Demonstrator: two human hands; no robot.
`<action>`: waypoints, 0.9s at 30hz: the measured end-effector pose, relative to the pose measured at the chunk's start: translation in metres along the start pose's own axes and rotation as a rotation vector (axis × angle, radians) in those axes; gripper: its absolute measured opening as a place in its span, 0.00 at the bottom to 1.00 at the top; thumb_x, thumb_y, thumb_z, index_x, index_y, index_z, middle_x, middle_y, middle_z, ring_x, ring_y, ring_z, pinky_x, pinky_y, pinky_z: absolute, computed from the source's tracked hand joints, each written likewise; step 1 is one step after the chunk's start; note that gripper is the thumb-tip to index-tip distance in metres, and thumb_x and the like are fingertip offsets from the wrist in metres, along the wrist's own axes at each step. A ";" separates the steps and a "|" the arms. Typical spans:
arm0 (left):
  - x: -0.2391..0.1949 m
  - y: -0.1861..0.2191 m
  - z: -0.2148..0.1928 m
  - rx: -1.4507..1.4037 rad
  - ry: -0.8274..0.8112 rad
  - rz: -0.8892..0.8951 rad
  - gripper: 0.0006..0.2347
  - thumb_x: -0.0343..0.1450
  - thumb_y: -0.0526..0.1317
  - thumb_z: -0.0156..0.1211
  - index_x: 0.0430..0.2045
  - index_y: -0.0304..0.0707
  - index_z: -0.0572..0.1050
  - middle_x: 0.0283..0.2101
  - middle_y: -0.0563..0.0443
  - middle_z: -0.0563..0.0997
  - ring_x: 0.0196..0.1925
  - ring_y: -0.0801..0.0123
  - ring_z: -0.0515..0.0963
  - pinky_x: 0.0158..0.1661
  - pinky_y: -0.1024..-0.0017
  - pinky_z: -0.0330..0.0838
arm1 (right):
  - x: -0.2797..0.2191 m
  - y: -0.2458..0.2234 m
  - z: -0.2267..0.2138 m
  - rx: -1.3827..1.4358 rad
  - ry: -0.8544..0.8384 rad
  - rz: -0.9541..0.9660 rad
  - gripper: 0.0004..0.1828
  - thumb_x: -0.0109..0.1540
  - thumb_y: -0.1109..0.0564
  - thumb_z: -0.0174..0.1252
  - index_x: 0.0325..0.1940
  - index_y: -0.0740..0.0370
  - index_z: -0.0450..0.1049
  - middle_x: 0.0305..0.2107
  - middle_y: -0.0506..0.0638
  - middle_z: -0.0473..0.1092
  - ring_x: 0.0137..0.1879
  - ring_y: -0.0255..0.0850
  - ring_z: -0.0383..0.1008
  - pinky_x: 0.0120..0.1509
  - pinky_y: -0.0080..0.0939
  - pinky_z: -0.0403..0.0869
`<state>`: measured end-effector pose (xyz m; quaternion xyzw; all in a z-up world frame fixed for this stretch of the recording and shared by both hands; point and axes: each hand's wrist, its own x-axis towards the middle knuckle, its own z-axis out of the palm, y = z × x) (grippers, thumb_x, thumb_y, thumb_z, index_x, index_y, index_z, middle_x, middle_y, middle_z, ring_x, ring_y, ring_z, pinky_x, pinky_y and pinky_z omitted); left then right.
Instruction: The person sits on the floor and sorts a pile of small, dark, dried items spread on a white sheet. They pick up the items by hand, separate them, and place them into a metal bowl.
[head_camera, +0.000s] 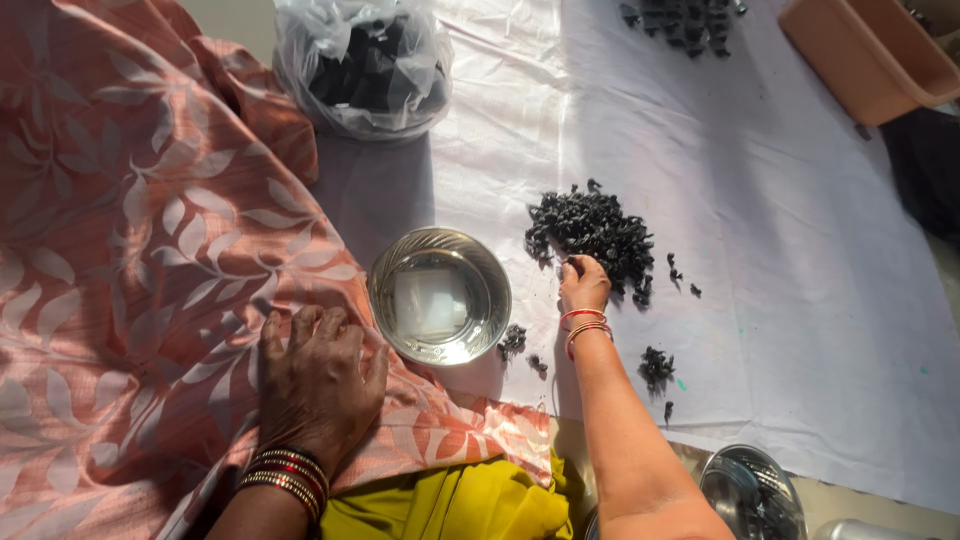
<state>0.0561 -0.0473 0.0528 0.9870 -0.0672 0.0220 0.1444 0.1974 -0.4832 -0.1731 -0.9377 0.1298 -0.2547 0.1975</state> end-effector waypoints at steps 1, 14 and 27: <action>0.000 0.001 -0.003 -0.013 -0.012 -0.001 0.14 0.67 0.51 0.58 0.31 0.41 0.81 0.47 0.48 0.79 0.61 0.58 0.71 0.67 0.48 0.50 | -0.002 -0.004 -0.007 0.265 -0.092 0.248 0.07 0.61 0.59 0.66 0.42 0.61 0.80 0.35 0.50 0.75 0.39 0.44 0.77 0.40 0.43 0.78; -0.006 -0.005 0.007 -0.032 0.056 0.037 0.14 0.67 0.51 0.59 0.31 0.40 0.82 0.47 0.47 0.80 0.61 0.56 0.71 0.66 0.46 0.50 | -0.030 -0.040 -0.083 0.613 -0.399 0.469 0.10 0.66 0.55 0.60 0.49 0.56 0.82 0.38 0.46 0.77 0.34 0.31 0.76 0.30 0.31 0.77; -0.005 -0.003 0.003 0.001 0.028 0.018 0.14 0.68 0.52 0.58 0.32 0.41 0.82 0.47 0.48 0.80 0.61 0.59 0.71 0.66 0.47 0.50 | -0.026 -0.029 -0.050 0.230 -0.230 -0.015 0.17 0.61 0.70 0.56 0.51 0.60 0.81 0.41 0.53 0.75 0.38 0.34 0.76 0.43 0.35 0.77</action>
